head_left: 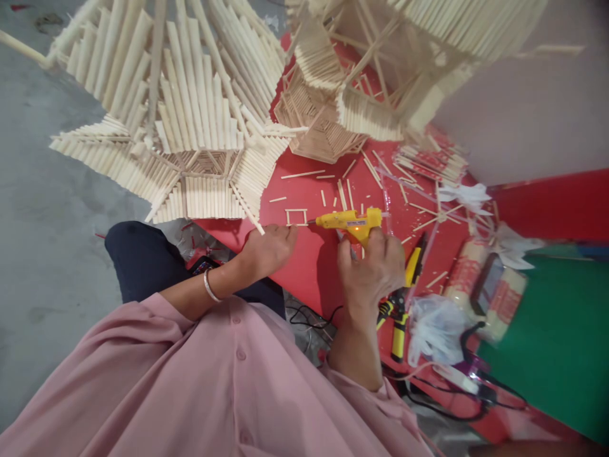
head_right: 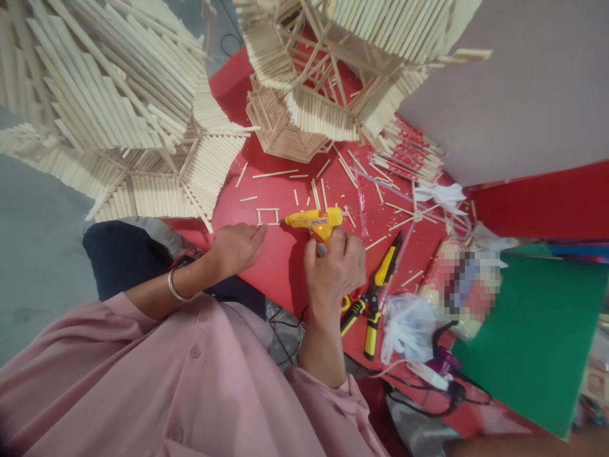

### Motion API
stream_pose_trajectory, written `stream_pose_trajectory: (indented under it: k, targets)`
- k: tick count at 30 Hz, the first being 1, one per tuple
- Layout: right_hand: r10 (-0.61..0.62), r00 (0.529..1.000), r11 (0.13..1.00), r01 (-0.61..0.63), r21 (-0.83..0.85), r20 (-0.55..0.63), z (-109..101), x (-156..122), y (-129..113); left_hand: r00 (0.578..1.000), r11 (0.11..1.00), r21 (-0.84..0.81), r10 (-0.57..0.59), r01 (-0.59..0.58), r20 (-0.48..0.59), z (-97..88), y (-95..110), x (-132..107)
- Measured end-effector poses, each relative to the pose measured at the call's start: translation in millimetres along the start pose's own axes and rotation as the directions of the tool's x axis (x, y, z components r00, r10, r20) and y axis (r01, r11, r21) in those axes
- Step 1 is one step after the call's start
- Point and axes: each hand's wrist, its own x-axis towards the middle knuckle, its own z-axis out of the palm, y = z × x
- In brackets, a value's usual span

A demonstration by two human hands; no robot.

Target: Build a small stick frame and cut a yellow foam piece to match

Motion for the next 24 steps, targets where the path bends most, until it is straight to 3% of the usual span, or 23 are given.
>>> stream_pose_trajectory:
  k: [7,13,17,24]
  targets:
    - [0.011,1.0,1.0,-0.011,0.006,0.004,1,-2,-1,1.0,1.0,-0.001,-0.002,0.002,-0.014,0.9,0,-1]
    - [0.102,0.995,0.991,-0.102,0.091,0.005,11,-5,4,1.0,1.0,-0.007,-0.006,0.006,0.0,-0.7,0,-1]
    - [0.173,0.985,0.969,-0.174,0.175,0.021,20,-9,17,1.0,1.0,-0.012,-0.022,0.022,-0.001,-2.0,-1,-1]
    - [0.257,0.96,0.946,-0.273,0.173,0.11,24,-29,46,1.0,1.0,-0.008,0.001,-0.001,0.011,-1.0,-5,0]
